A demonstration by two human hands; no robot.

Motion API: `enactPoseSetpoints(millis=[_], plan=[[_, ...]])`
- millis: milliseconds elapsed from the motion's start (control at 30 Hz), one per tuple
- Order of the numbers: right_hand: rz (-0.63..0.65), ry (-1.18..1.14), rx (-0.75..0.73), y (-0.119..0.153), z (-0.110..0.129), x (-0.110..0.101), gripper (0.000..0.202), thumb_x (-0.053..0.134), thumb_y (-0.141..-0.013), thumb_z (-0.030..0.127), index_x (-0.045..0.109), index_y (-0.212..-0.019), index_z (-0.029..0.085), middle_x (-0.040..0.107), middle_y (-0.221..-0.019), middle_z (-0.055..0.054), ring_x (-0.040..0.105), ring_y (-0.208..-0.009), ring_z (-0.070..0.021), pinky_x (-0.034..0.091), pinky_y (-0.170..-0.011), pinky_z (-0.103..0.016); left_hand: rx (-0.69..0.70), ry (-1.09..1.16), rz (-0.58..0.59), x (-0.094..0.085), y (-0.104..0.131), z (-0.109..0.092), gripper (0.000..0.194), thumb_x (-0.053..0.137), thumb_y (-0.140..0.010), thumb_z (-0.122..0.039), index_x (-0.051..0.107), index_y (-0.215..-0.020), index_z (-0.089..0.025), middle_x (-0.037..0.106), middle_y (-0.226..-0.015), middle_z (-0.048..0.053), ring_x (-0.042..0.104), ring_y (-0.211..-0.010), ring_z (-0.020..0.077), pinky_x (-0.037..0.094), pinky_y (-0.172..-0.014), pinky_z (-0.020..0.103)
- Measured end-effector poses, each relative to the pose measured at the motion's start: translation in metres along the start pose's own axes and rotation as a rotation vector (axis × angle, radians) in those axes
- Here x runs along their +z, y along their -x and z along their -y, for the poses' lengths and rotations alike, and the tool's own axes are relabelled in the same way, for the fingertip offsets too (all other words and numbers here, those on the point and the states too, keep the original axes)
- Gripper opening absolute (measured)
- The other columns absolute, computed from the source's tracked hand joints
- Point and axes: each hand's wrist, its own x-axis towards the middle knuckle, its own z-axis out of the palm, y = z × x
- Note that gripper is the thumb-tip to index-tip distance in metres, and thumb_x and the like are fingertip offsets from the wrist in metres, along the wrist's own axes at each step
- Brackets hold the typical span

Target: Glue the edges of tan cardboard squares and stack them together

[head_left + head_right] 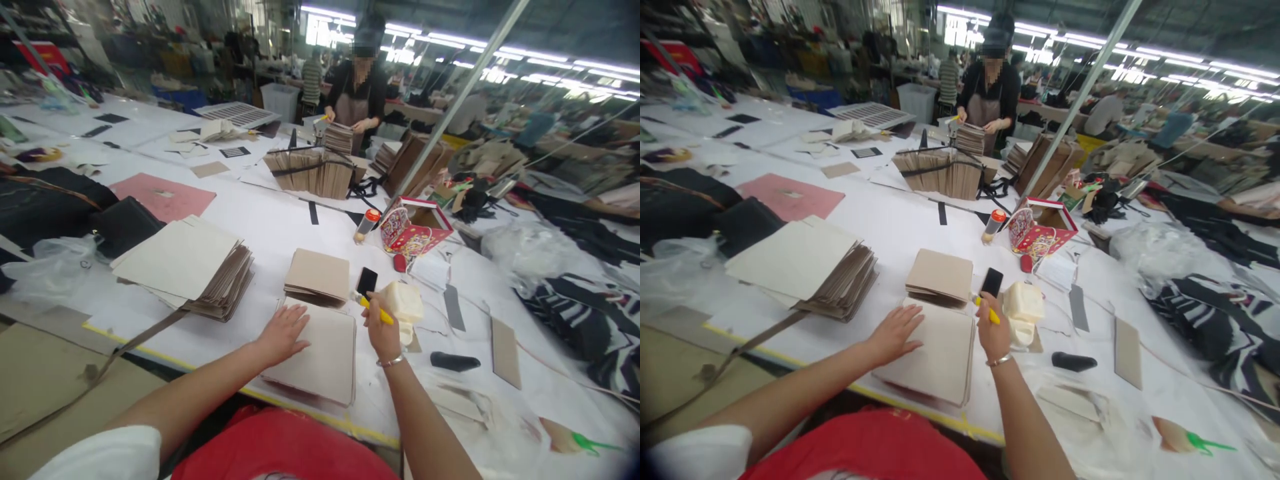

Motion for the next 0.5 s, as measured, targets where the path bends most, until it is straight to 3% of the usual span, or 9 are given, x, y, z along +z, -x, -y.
enactPoseSetpoints(millis=[133, 233, 367, 500], plan=[[0.228, -0.418, 0.126, -0.067, 0.038, 0.042, 0.038, 0.042, -0.081, 0.049, 0.058, -0.093, 0.017, 0.061, -0.068, -0.001, 0.054, -0.049, -0.0091, 0.045, -0.049, -0.021, -0.003, 0.011, 0.026, 0.012, -0.083, 0.008, 0.054, 0.044, -0.082, -0.043, 0.039, -0.128, -0.016, 0.036, -0.137, 0.011, 0.028, -0.127, 0.0249, 0.02, -0.104, 0.043], [0.432, -0.522, 0.144, -0.1, 0.051, 0.089, 0.026, 0.053, -0.075, 0.042, 0.059, -0.082, 0.017, 0.058, -0.059, 0.001, 0.048, -0.042, -0.0073, 0.041, -0.041, -0.018, -0.058, 0.027, 0.109, 0.027, -0.118, 0.015, 0.059, 0.044, -0.08, -0.047, 0.039, -0.128, -0.012, 0.037, -0.136, 0.015, 0.028, -0.125, 0.0296, 0.024, -0.099, 0.049], [0.611, -0.428, 0.129, -0.129, 0.046, 0.138, 0.019, 0.056, -0.074, 0.033, 0.058, -0.067, 0.015, 0.054, -0.05, 0.002, 0.041, -0.035, -0.0051, 0.034, -0.035, -0.016, -0.124, 0.05, 0.166, 0.041, -0.123, 0.021, 0.06, 0.039, -0.08, -0.053, 0.045, -0.122, -0.009, 0.044, -0.128, 0.019, 0.035, -0.118, 0.0325, 0.028, -0.094, 0.049], [0.517, -0.301, 0.16, -0.162, 0.035, 0.164, 0.016, 0.058, -0.073, 0.03, 0.057, -0.065, 0.015, 0.055, -0.049, 0.001, 0.044, -0.036, -0.0053, 0.036, -0.037, -0.015, -0.105, 0.038, 0.156, 0.041, -0.119, 0.022, 0.059, 0.035, -0.082, -0.053, 0.045, -0.123, -0.011, 0.039, -0.132, 0.018, 0.033, -0.119, 0.0309, 0.026, -0.095, 0.048]])
